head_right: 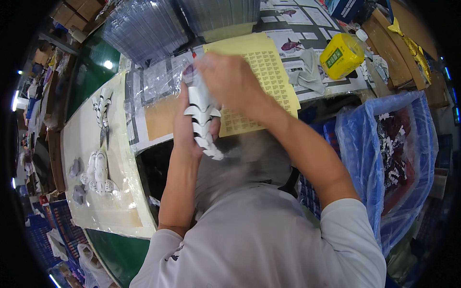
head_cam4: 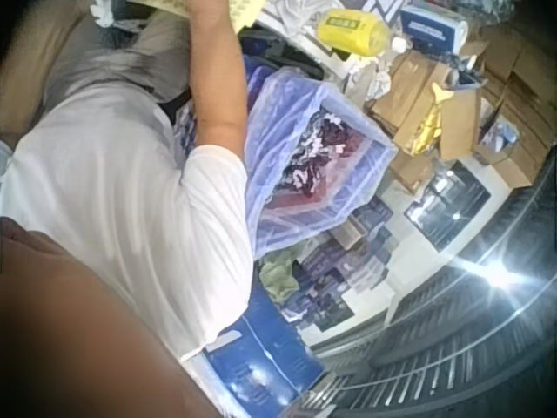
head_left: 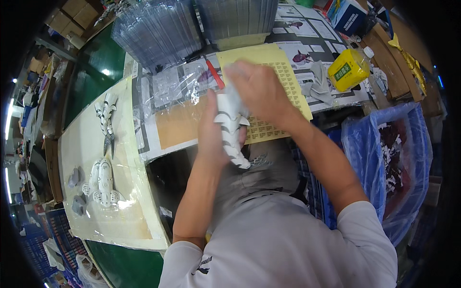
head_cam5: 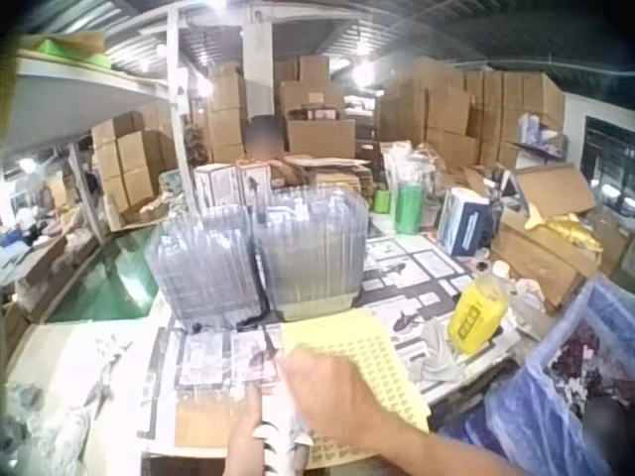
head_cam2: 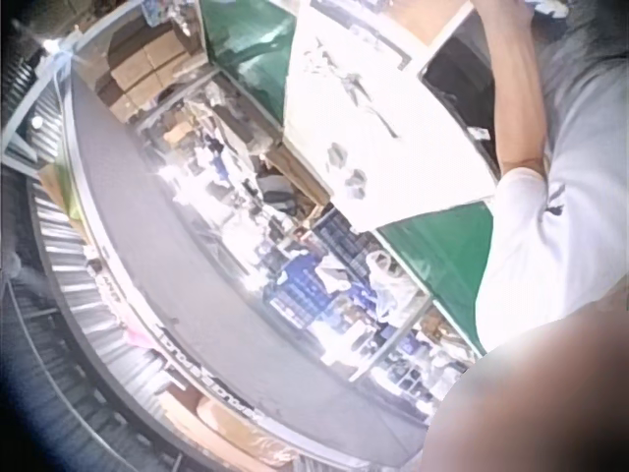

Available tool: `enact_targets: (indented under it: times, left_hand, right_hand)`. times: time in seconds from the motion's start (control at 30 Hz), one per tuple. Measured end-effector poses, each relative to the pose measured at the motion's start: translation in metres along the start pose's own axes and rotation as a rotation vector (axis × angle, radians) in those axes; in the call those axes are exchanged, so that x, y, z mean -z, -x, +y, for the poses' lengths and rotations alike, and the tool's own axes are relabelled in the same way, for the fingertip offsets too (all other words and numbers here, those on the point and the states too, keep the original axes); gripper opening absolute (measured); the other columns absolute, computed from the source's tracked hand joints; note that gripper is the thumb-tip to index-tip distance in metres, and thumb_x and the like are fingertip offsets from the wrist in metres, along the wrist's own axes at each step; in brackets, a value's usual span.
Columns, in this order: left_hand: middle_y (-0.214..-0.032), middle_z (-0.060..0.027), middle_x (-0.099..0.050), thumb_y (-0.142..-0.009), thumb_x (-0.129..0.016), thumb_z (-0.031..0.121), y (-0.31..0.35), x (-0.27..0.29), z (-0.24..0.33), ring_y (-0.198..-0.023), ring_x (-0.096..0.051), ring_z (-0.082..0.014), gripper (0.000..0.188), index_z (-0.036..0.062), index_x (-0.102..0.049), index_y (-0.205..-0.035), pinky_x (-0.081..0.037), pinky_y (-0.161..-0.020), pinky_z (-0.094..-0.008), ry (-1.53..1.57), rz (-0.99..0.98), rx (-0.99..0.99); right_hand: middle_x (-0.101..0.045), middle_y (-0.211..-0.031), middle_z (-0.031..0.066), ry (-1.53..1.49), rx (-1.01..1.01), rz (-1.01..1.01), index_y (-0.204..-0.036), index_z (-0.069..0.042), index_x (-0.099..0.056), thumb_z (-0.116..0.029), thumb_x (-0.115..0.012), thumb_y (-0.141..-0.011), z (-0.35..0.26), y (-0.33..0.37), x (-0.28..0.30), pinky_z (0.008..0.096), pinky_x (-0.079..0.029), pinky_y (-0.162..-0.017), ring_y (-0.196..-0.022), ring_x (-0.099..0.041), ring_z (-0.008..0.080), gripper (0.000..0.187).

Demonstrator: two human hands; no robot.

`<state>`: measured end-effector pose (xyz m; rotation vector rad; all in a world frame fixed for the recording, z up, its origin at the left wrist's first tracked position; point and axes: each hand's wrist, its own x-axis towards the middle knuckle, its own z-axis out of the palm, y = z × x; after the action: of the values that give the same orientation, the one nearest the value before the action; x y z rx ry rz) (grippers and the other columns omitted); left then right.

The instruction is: The person assembles small white decorative figures by attaching patterned tail pieces to the body using a red-handled tool. They repeatedly pick up bodies and tails, align them, and press them together, placing completed figures on the table.

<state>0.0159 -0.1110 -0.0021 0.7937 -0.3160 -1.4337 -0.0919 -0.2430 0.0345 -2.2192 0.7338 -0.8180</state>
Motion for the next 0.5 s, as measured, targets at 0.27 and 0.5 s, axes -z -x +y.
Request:
enact_targets:
  times: [0.27, 0.5]
  left_hand:
    - [-0.084, -0.0109, -0.064, -0.112, -0.035, 0.061, -0.005, 0.003, 0.015, -0.056, -0.056, -0.0176, 0.057, 0.0107, -0.060, -0.126, -0.043, -0.042, -0.0311, 0.280, -0.019, -0.101]
    - [-0.087, -0.0039, -0.069, -0.109, -0.040, 0.068, -0.011, -0.008, 0.012, -0.073, -0.066, -0.0168, 0.062, 0.0112, -0.066, -0.109, -0.054, -0.063, -0.0292, 0.402, 0.245, -0.260]
  right_hand:
    - [-0.073, -0.087, 0.0123, -0.506, 0.021, 0.289, -0.105, -0.001, -0.068, -0.028, -0.068, -0.104, -0.024, -0.010, 0.025, 0.0347, -0.056, -0.071, -0.081, -0.071, 0.0168, 0.027]
    - [-0.060, -0.145, 0.0249, -0.071, 0.510, -0.021, -0.129, 0.006, -0.068, -0.009, -0.071, -0.089, -0.051, 0.048, -0.029, 0.0537, -0.037, -0.121, -0.144, -0.046, 0.0466, 0.043]
